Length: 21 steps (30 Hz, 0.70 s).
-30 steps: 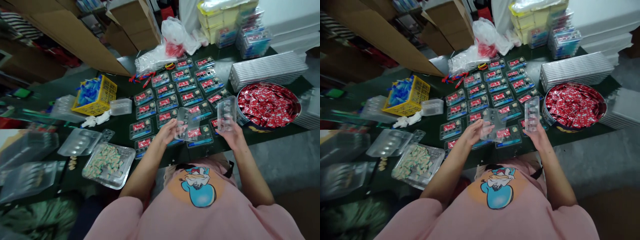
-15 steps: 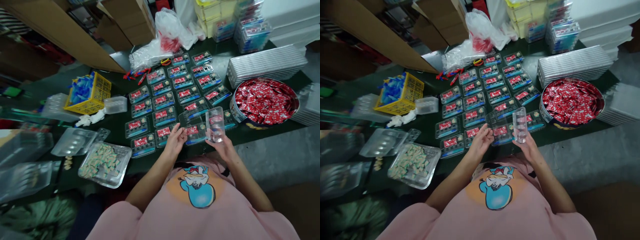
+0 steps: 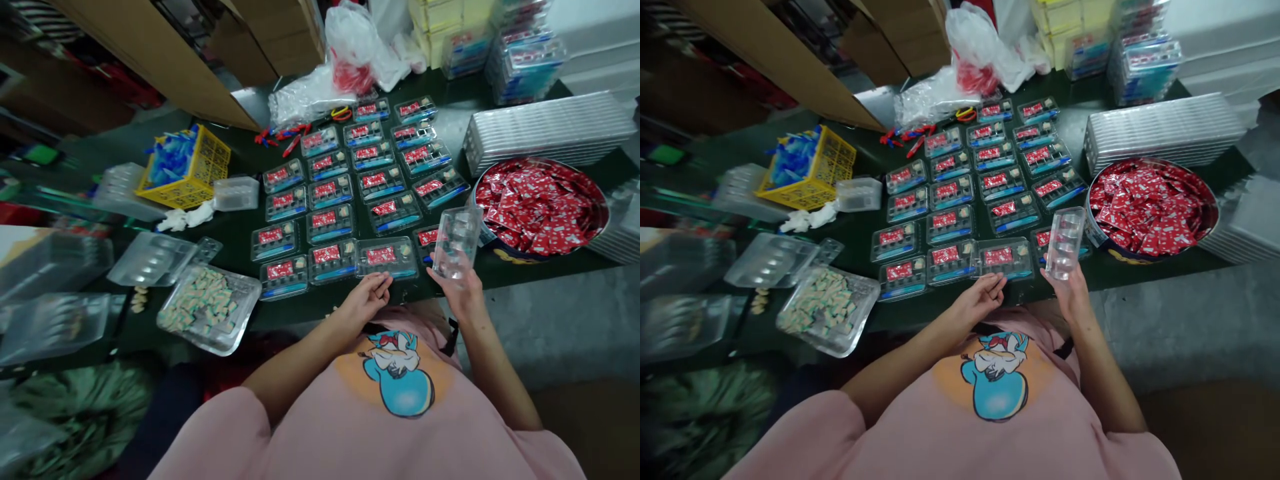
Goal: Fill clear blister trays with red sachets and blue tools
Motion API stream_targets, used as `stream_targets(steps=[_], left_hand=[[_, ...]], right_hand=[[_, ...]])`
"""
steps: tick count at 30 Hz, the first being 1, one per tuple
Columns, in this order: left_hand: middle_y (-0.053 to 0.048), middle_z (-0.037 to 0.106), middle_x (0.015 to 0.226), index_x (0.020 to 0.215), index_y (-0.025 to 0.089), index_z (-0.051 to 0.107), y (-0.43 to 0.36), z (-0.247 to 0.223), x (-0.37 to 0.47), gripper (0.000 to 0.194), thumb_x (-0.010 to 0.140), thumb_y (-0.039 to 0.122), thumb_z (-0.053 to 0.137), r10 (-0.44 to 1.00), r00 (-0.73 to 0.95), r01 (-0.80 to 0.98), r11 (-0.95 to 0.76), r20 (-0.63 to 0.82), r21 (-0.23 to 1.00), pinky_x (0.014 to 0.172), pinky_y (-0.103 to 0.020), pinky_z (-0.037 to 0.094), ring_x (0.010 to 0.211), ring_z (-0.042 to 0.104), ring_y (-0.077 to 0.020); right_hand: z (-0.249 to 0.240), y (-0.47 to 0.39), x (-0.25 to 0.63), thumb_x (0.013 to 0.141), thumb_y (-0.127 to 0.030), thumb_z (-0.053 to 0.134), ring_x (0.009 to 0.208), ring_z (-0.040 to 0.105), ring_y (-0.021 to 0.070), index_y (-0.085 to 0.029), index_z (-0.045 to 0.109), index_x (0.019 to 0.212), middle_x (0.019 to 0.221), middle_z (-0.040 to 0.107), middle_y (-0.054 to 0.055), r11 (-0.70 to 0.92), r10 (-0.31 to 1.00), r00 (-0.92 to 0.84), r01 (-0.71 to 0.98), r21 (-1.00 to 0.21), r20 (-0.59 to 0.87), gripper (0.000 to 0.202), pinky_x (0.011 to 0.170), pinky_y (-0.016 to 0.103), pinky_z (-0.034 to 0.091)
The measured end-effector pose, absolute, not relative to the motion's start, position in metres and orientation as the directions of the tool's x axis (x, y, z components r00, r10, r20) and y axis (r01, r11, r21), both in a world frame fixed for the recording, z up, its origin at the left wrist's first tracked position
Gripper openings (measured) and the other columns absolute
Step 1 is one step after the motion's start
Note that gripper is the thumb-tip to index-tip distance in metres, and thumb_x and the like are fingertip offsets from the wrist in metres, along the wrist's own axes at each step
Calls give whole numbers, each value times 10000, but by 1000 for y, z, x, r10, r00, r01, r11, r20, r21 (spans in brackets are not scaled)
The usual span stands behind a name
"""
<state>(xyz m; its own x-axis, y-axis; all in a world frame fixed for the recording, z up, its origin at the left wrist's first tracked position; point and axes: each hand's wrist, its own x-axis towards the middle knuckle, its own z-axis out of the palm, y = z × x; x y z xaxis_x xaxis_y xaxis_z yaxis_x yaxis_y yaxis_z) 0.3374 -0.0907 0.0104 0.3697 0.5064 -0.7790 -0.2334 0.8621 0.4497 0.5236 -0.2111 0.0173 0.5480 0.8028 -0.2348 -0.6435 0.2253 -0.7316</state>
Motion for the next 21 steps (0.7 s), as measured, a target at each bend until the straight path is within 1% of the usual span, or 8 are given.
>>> stream_targets(steps=[2, 6, 12, 15, 19, 21], left_hand=[[-83, 671, 1066, 858, 211, 594, -94, 3, 340, 273, 688, 138, 795, 507, 379, -204, 862, -774, 465, 718, -265, 499, 1084, 653, -234], [-101, 690, 1024, 855, 210, 599, -101, -3, 343, 185, 754, 196, 753, 521, 358, -143, 850, -775, 506, 717, -283, 508, 1064, 665, -240], [-128, 705, 1002, 868, 185, 640, -105, 3, 346, 142, 782, 231, 743, 455, 340, -155, 890, -823, 428, 681, -257, 509, 967, 681, -207], [-126, 706, 977, 858, 180, 643, -101, 4, 346, 136, 791, 248, 740, 442, 323, -157, 897, -837, 413, 671, -247, 510, 914, 688, -188], [-108, 703, 884, 841, 179, 632, -101, 3, 343, 139, 799, 267, 730, 454, 297, -141, 891, -840, 432, 657, -250, 505, 861, 696, -188], [-90, 693, 828, 831, 176, 628, -103, 6, 338, 158, 784, 279, 740, 457, 288, -109, 889, -841, 446, 639, -249, 495, 791, 688, -176]], right_hand=[[16, -214, 524, 731, -606, 674, 1338, 476, 301, -318, 586, 1232, 1351, 591, 63, 219, 809, 539, -648, -729, -237, 584, 1082, 553, 399], [15, -218, 526, 717, -624, 675, 1340, 474, 299, -316, 563, 1258, 1374, 573, 68, 184, 815, 522, -644, -743, -251, 632, 1088, 557, 392], [17, -219, 528, 736, -617, 663, 1346, 466, 306, -317, 574, 1246, 1377, 570, 72, 191, 830, 508, -647, -738, -230, 598, 1098, 566, 376], [17, -218, 528, 737, -601, 676, 1342, 471, 310, -318, 590, 1221, 1367, 579, 68, 200, 832, 506, -654, -730, -226, 568, 1100, 573, 372], [16, -218, 528, 731, -591, 691, 1340, 473, 314, -321, 600, 1215, 1349, 591, 58, 206, 831, 506, -666, -717, -231, 561, 1107, 579, 366], [14, -219, 529, 733, -593, 688, 1342, 470, 316, -320, 606, 1210, 1348, 591, 58, 207, 832, 505, -665, -717, -228, 556, 1107, 578, 368]])
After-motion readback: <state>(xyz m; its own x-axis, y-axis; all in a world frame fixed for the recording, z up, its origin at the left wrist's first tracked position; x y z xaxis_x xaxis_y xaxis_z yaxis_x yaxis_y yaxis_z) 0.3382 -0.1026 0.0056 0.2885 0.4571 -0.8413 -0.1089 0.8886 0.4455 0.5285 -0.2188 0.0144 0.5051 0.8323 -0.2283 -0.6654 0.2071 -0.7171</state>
